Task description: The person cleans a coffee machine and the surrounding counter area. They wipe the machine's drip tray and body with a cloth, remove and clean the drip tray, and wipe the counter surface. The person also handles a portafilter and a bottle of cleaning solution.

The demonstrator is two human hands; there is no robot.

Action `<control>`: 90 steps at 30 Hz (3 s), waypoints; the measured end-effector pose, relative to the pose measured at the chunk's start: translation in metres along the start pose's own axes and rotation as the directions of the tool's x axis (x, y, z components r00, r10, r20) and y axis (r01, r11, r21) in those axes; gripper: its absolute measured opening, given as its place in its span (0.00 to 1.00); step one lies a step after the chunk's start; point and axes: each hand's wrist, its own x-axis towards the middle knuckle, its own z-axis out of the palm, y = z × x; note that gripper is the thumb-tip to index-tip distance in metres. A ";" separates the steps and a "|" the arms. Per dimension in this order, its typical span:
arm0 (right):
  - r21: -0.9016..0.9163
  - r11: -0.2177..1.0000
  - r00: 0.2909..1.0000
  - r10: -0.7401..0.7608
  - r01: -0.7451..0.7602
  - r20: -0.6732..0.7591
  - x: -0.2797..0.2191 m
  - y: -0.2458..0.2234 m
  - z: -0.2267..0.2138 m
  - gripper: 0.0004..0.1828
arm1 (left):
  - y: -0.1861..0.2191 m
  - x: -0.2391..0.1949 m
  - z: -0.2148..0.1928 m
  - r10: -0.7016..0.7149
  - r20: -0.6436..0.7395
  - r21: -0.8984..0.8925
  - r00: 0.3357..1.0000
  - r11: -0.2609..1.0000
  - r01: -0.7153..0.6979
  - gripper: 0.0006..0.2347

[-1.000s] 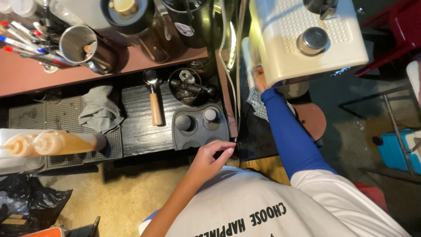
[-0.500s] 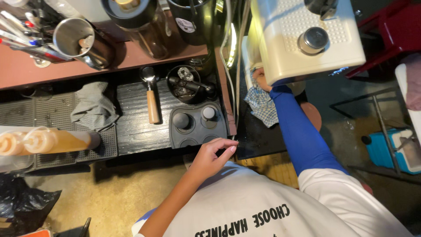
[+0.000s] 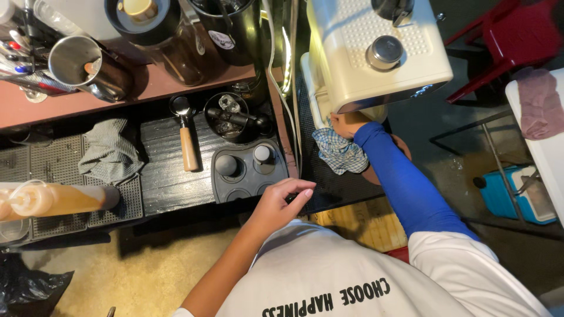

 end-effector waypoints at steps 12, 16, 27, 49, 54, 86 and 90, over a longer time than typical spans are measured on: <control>0.897 -0.393 0.974 -0.177 -0.201 0.140 -0.173 -0.120 -0.115 0.21 | -0.006 0.041 0.041 0.104 -0.166 -0.001 0.981 0.994 -0.106 0.28; 0.849 -0.508 0.982 -0.176 -0.146 0.063 -0.212 -0.118 -0.116 0.21 | -0.012 0.069 0.058 0.391 -0.041 0.490 0.919 0.810 -0.323 0.36; 0.173 0.906 0.780 -0.222 0.387 -0.584 -0.259 -0.163 -0.087 0.34 | -0.023 0.076 0.071 -0.117 0.102 0.546 0.988 0.837 0.042 0.20; -0.055 0.997 0.888 -0.070 0.051 -0.455 -0.025 -0.083 -0.025 0.30 | 0.012 0.007 0.012 -0.182 -0.083 -0.004 0.980 0.983 0.182 0.12; -0.001 1.000 0.918 -0.028 0.030 -0.395 0.004 -0.080 -0.016 0.28 | 0.000 0.005 0.013 -0.222 -0.111 -0.044 0.969 0.975 0.219 0.12; 0.388 0.915 0.974 0.179 -0.114 -0.136 0.001 -0.047 0.000 0.23 | -0.011 -0.001 -0.010 -0.075 0.000 -0.202 0.997 0.977 0.074 0.11; 0.976 0.185 0.993 0.061 -0.112 0.102 -0.048 -0.079 -0.026 0.21 | -0.013 -0.027 -0.027 -0.084 0.031 -0.250 0.996 0.964 0.089 0.10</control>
